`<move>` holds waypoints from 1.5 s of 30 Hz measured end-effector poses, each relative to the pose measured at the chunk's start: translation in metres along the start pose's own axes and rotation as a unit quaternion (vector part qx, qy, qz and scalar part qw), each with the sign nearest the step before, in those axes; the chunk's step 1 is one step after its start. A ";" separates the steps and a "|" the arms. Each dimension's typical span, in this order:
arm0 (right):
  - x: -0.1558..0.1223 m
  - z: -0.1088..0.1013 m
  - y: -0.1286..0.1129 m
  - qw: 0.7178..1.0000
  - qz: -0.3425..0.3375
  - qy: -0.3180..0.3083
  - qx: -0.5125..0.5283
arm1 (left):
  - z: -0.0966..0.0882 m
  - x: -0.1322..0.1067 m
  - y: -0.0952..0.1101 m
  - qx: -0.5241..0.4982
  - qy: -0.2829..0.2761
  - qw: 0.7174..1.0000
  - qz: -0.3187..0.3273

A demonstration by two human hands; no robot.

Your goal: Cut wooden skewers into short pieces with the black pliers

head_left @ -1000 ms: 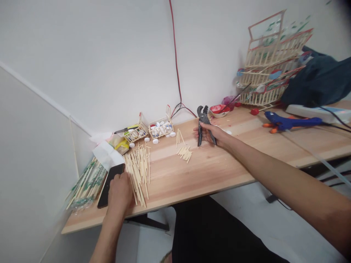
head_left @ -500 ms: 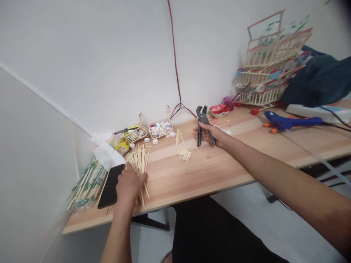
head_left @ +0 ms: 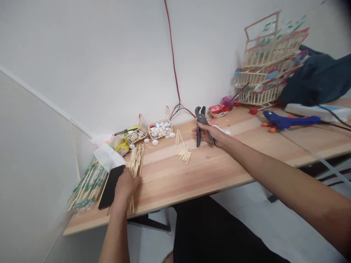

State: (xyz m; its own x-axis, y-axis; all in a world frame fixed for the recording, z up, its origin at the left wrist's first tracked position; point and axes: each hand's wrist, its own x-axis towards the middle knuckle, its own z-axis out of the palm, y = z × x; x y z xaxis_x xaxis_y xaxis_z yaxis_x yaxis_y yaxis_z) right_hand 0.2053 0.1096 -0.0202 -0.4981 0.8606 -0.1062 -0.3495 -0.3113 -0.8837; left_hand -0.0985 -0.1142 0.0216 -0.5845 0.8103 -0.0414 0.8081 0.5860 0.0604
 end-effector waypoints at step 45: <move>-0.004 0.002 -0.006 0.999 -0.046 0.016 -0.022 | 0.004 0.008 -0.031 -0.634 -0.231 0.738 -0.018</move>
State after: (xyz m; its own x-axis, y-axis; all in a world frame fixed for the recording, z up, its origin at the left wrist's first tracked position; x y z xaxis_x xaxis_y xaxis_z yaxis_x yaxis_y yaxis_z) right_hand 0.2083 0.1073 -0.0133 -0.4399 0.8972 -0.0383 -0.3571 -0.2139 -0.9092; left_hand -0.1278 -0.1255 0.0150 -0.2801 0.8802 -0.3831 -0.0963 0.3712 0.9235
